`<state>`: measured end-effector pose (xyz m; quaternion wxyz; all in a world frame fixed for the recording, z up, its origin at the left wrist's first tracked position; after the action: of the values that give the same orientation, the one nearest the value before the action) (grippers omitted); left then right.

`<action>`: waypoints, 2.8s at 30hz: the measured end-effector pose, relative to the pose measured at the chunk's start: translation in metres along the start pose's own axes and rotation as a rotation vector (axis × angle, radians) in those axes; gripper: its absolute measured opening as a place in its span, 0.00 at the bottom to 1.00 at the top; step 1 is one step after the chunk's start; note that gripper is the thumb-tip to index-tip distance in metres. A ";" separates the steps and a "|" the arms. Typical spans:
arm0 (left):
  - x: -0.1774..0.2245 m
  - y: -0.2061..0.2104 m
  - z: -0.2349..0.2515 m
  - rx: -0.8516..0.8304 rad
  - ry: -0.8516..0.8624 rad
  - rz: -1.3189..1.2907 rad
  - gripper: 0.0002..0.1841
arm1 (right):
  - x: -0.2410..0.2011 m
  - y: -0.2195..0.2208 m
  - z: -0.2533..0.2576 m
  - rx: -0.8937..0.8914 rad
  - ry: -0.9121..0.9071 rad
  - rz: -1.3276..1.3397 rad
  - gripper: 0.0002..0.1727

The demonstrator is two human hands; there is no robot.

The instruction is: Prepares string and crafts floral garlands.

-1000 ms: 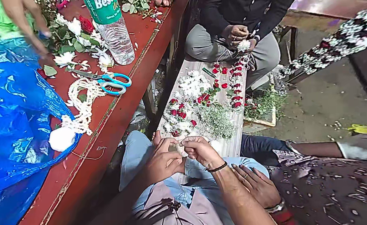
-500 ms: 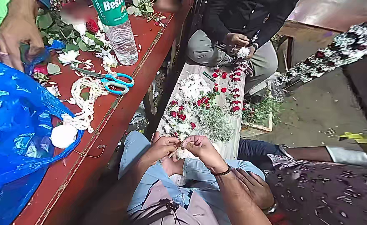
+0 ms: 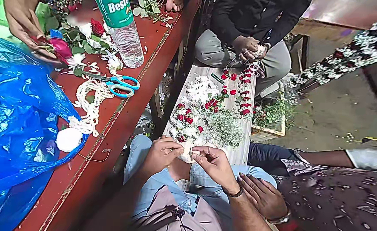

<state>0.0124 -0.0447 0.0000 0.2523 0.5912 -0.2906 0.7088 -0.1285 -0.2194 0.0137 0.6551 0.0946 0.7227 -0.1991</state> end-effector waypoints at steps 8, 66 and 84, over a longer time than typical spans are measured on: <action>-0.018 -0.025 0.001 0.048 -0.160 0.170 0.11 | 0.022 -0.017 -0.007 0.034 0.094 -0.041 0.07; -0.021 0.018 -0.029 -0.061 -0.556 -0.828 0.08 | 0.039 -0.028 0.005 0.014 0.275 0.212 0.10; -0.006 0.061 -0.053 0.100 -0.780 -0.688 0.10 | -0.033 0.029 -0.048 -0.370 -0.017 -0.867 0.24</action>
<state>-0.0656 -0.0498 -0.0202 0.3149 0.8840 -0.1177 0.3250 -0.1566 -0.1689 0.0440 0.5232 -0.3359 0.7136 -0.3227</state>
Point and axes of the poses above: each hand's wrist, its own z-axis towards the middle knuckle, its own y-axis out of the palm, x = y × z, the point moved 3 cm from there along z, towards the middle knuckle, and after that the axes turned 6 degrees about x, right-handed, at the moved point
